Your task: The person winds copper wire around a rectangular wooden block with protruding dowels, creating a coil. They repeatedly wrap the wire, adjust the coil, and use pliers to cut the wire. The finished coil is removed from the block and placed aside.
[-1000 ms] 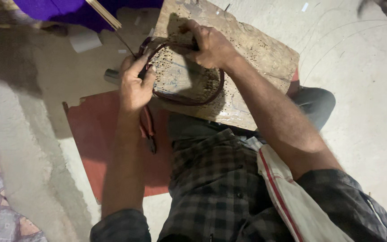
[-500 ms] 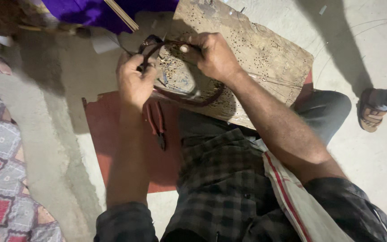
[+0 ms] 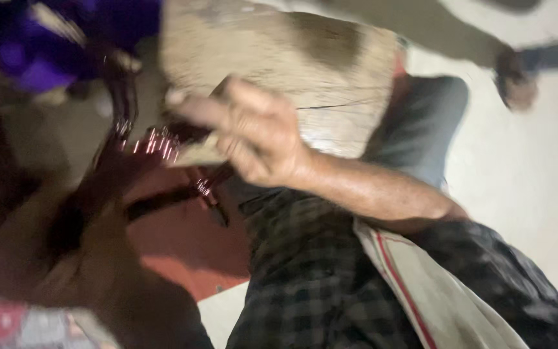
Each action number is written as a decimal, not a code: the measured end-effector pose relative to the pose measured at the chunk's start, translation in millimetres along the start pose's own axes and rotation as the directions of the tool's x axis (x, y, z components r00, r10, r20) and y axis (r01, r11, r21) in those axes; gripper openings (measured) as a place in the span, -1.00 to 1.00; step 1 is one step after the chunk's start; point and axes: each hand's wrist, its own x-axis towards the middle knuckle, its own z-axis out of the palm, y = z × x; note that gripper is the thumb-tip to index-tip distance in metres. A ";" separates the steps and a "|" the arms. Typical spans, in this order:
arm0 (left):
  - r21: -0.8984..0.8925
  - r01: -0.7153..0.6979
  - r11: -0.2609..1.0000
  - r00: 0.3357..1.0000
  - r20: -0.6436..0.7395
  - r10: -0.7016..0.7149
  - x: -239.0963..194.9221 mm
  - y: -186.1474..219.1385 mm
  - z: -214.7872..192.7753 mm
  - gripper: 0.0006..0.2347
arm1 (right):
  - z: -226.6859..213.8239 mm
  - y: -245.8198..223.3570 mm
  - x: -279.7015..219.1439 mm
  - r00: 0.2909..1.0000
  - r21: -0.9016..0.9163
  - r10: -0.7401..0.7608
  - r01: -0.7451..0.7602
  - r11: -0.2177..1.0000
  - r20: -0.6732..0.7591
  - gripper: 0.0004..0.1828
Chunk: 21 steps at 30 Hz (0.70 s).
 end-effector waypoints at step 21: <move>-0.206 0.047 0.977 0.757 0.646 0.100 -58.2 22.1 130.2 -0.59 | -132.9 -34.6 -104.4 0.983 -0.201 0.169 -0.151 0.968 0.075 -0.48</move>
